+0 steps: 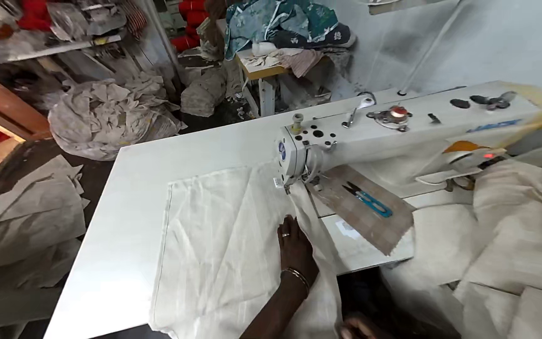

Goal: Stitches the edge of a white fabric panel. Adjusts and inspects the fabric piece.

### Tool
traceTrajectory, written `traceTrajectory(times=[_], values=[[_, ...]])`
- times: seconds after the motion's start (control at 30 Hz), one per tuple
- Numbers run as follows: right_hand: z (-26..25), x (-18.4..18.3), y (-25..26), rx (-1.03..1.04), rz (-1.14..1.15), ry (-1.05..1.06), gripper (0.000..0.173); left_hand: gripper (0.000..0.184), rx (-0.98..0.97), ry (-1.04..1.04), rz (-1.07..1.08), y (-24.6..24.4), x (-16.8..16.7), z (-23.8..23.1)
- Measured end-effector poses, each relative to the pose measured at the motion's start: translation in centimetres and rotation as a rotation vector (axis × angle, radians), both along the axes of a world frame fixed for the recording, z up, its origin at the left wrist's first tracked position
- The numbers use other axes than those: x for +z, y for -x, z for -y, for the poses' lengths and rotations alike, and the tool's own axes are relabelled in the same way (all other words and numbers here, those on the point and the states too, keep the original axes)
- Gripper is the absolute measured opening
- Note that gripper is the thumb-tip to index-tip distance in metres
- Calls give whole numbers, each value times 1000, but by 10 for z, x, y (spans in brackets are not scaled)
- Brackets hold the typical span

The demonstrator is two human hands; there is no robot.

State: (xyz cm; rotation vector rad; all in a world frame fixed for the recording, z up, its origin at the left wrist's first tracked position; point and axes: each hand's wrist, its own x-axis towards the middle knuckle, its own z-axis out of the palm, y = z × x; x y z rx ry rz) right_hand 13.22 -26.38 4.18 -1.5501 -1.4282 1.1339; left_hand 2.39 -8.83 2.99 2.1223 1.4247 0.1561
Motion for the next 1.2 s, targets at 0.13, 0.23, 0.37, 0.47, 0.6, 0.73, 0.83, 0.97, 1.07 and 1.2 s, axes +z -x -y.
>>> traceTrajectory(times=[0.13, 0.23, 0.37, 0.47, 0.6, 0.73, 0.83, 0.97, 1.07, 1.2], values=[[3, 18, 10, 90, 221, -82, 38, 60, -109, 5, 56, 6, -3, 10], [9, 18, 12, 47, 381, -160, 16, 39, -21, 128, 531, 13, -8, 42], [9, 21, -13, 348, 322, -18, 15, 54, 259, 878, 1077, 10, -11, 97], [-15, 14, -36, 666, 153, 30, 17, 58, 261, 805, 1050, 9, -33, 113], [-76, 7, -21, 213, 291, -188, 22, 42, 68, 743, 986, 16, -37, 118], [-123, -1, 0, 53, 521, -5, 47, 41, 13, 719, 910, 12, -23, 115], [-121, -8, 0, -104, 513, -317, 38, 38, -179, 503, 651, 16, -4, 105], [-122, -3, -2, 1, 447, -150, 38, 50, -236, -266, 433, 23, -14, 96], [-126, -9, 1, 36, 433, -80, 39, 59, -209, -439, 515, 34, -41, 84], [-132, -18, 6, -19, 420, -161, 40, 57, -225, -461, 540, 38, -49, 77]])
